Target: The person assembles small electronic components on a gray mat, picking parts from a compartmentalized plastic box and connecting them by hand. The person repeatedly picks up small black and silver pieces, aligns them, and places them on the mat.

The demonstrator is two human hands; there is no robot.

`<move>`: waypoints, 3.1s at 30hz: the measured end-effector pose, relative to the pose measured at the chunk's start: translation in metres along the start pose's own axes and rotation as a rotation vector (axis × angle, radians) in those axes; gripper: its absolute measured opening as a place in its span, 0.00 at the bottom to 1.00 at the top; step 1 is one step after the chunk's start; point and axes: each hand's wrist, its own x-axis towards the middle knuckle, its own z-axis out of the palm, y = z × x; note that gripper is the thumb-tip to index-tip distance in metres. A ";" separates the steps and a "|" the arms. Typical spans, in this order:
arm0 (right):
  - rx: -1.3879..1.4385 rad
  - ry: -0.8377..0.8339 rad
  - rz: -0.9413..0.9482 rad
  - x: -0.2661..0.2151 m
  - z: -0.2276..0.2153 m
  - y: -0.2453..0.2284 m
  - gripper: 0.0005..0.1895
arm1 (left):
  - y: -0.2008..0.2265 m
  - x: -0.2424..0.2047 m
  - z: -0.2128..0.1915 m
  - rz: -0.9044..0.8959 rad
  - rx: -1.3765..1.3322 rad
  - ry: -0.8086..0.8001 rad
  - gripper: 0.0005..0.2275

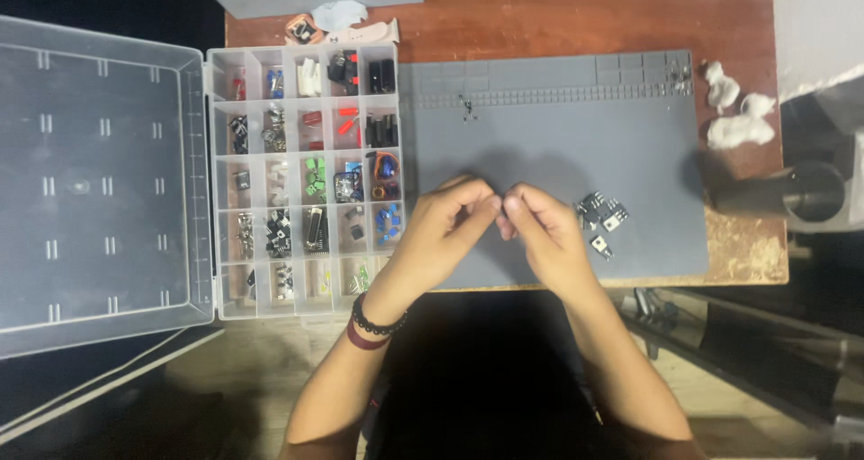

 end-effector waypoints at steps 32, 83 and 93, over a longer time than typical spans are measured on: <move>-0.493 0.193 -0.004 0.001 0.009 -0.012 0.20 | -0.009 -0.010 0.014 0.191 0.235 0.257 0.06; -0.041 0.016 0.080 0.000 0.003 -0.011 0.10 | -0.044 -0.007 0.027 -0.335 -0.569 0.269 0.08; -0.406 0.102 -0.085 -0.001 0.005 -0.025 0.08 | -0.003 -0.007 0.013 -0.021 0.029 0.312 0.04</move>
